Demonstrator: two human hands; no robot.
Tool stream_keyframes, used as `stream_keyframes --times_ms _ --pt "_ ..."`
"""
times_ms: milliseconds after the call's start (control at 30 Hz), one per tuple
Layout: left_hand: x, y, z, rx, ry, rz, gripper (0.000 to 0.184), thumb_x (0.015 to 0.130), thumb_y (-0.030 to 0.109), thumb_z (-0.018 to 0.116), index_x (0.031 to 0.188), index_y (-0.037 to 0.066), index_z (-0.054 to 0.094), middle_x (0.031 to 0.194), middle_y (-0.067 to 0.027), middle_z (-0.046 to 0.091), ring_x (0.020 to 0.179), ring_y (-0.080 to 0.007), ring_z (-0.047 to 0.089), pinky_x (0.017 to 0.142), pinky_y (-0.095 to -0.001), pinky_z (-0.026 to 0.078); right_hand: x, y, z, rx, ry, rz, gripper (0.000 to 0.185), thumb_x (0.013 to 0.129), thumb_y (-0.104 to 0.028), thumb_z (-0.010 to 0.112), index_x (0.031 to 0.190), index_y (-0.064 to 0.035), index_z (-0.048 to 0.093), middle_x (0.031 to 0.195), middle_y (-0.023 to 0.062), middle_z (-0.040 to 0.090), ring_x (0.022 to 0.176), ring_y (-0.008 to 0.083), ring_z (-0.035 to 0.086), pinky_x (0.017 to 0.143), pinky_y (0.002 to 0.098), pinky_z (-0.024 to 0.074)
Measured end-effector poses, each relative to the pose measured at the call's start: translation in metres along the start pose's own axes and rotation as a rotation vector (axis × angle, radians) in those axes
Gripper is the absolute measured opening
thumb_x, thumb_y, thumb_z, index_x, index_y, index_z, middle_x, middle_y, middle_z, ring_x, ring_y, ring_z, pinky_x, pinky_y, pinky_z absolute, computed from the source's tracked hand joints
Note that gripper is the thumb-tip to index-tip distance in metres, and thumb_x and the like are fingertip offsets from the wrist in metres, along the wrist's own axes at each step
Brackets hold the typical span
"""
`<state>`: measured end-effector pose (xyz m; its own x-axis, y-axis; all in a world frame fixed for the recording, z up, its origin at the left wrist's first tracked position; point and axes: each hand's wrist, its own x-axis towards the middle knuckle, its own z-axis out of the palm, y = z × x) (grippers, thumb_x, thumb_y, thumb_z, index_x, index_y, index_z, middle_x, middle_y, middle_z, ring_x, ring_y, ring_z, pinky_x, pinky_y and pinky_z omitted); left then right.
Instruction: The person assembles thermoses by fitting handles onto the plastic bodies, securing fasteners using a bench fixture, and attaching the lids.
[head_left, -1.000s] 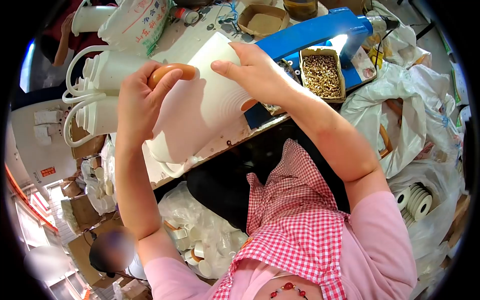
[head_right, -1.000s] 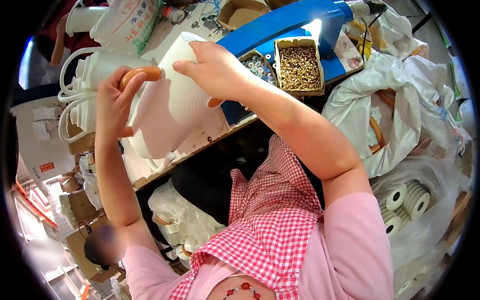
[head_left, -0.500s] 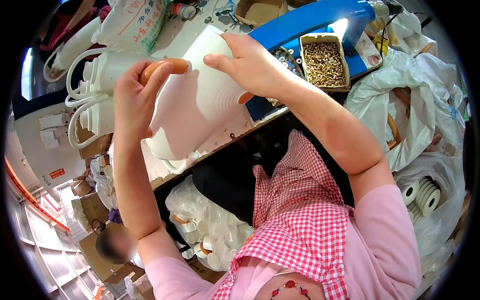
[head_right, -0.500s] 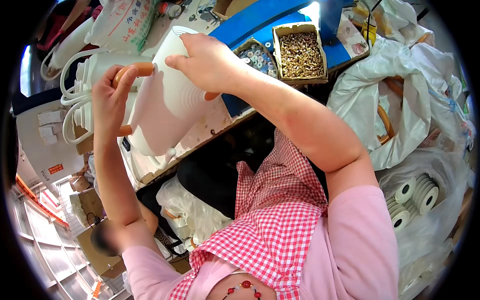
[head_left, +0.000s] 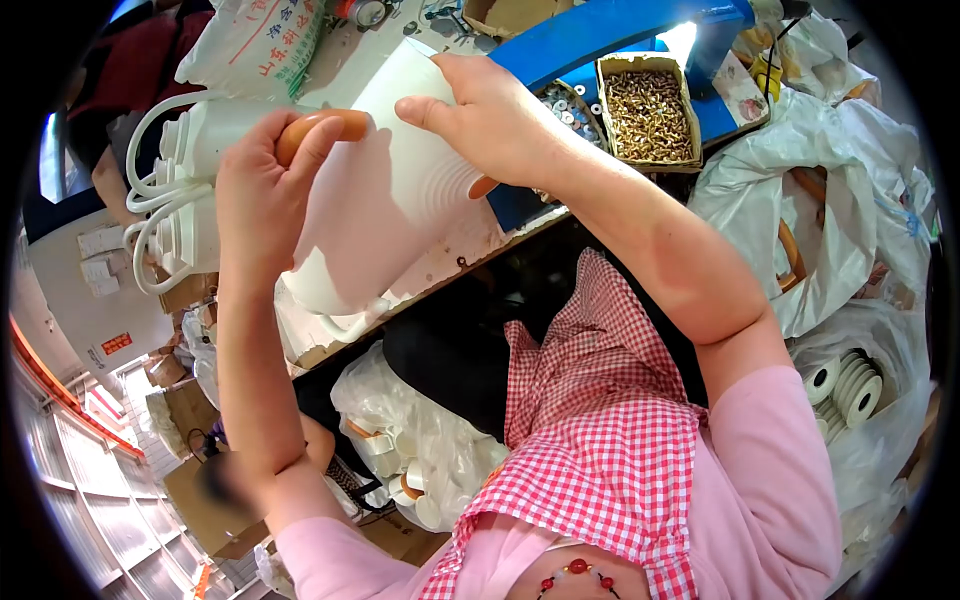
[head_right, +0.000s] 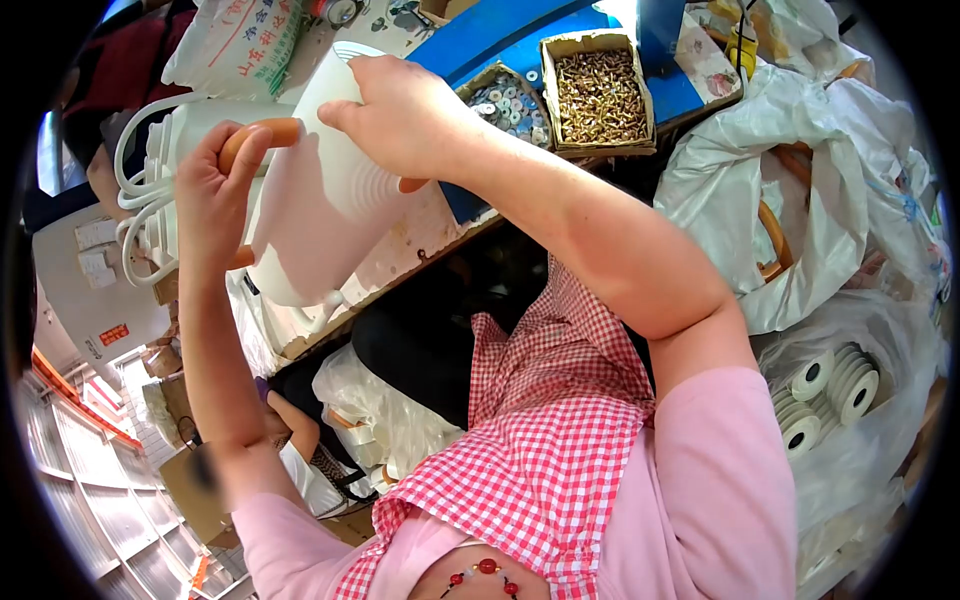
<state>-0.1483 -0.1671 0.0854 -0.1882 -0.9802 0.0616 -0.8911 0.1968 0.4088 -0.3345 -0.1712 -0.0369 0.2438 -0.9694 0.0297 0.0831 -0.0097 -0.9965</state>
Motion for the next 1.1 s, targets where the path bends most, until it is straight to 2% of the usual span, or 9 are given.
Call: stream_keyframes --times_ms 67,100,167,267,867,967,1033,1067,1100 --pt "-0.001 0.009 -0.001 0.255 -0.044 0.022 0.033 0.094 0.034 0.070 0.094 0.001 0.067 0.067 -0.0102 0.060 0.056 -0.0182 0.053 0.055 -0.0325 0.042 0.001 -0.002 0.000 -0.005 0.009 0.004 0.051 0.096 -0.033 0.059 0.124 0.0093 0.055 0.101 0.0215 0.067 0.070 0.0301 0.071 0.045 0.0363 0.0574" --pt "-0.001 0.009 -0.001 0.254 -0.037 0.020 0.033 0.094 0.034 0.070 0.094 0.001 0.067 0.067 -0.0102 0.060 0.056 -0.0182 0.053 0.055 -0.0325 0.042 0.001 -0.004 -0.002 0.003 -0.008 0.020 0.052 0.096 -0.033 0.059 0.125 0.0096 0.055 0.101 0.0217 0.067 0.070 0.0303 0.071 0.045 0.0363 0.0573" --pt "0.000 0.010 -0.002 0.293 -0.069 0.068 0.033 0.094 0.034 0.068 0.093 0.002 0.065 0.071 -0.0169 0.062 0.060 -0.0300 0.058 0.058 -0.0386 0.045 0.002 -0.005 -0.003 0.018 -0.024 0.031 0.053 0.095 -0.034 0.059 0.125 0.0099 0.054 0.101 0.0218 0.067 0.070 0.0305 0.071 0.045 0.0363 0.0573" --pt "-0.002 0.016 -0.001 0.373 -0.057 0.067 0.034 0.095 0.035 0.067 0.093 0.002 0.063 0.072 -0.0178 0.064 0.063 -0.0346 0.060 0.060 -0.0410 0.046 0.003 -0.004 -0.005 0.027 -0.038 0.038 0.054 0.095 -0.034 0.059 0.125 0.0104 0.054 0.101 0.0216 0.067 0.071 0.0304 0.071 0.045 0.0362 0.0572" --pt "-0.003 0.016 0.006 0.380 -0.025 -0.002 0.037 0.094 0.037 0.067 0.087 0.001 0.061 0.072 -0.0184 0.064 0.066 -0.0367 0.061 0.062 -0.0436 0.046 0.000 -0.010 -0.008 -0.015 -0.034 0.011 0.046 0.096 -0.031 0.059 0.117 0.0096 0.056 0.092 0.0207 0.067 0.063 0.0281 0.069 0.045 0.0356 0.0551" --pt "-0.003 0.013 0.006 0.436 0.014 0.061 0.036 0.094 0.036 0.067 0.090 0.001 0.063 0.076 -0.0192 0.066 0.070 -0.0391 0.062 0.064 -0.0437 0.048 0.005 -0.010 -0.005 -0.007 0.009 -0.024 0.042 0.096 -0.032 0.060 0.113 0.0068 0.058 0.085 0.0194 0.068 0.059 0.0285 0.068 0.046 0.0363 0.0554" --pt "-0.007 0.013 0.004 0.360 0.019 0.020 0.031 0.095 0.033 0.066 0.096 0.001 0.066 0.085 -0.0185 0.070 0.073 -0.0352 0.065 0.068 -0.0414 0.049 0.003 -0.017 -0.011 -0.042 -0.122 0.131 0.041 0.095 -0.033 0.062 0.121 -0.0009 0.061 0.090 0.0125 0.067 0.074 0.0206 0.068 0.045 0.0328 0.0557" --pt "-0.005 0.008 0.005 0.189 -0.040 0.029 0.026 0.098 0.026 0.061 0.101 0.001 0.067 0.095 -0.0151 0.073 0.081 -0.0262 0.068 0.075 -0.0363 0.050 -0.003 -0.011 -0.011 -0.081 -0.082 0.110 0.036 0.094 -0.032 0.064 0.112 -0.0007 0.063 0.081 0.0139 0.066 0.066 0.0227 0.068 0.048 0.0362 0.0560" --pt "-0.003 -0.002 0.005 0.127 -0.088 0.102 0.024 0.100 0.022 0.057 0.103 0.000 0.068 0.103 -0.0120 0.074 0.090 -0.0189 0.067 0.084 -0.0317 0.049 -0.009 -0.014 -0.016 -0.066 -0.101 0.109 0.034 0.093 -0.031 0.065 0.109 -0.0010 0.061 0.086 0.0153 0.065 0.072 0.0258 0.069 0.053 0.0374 0.0561"
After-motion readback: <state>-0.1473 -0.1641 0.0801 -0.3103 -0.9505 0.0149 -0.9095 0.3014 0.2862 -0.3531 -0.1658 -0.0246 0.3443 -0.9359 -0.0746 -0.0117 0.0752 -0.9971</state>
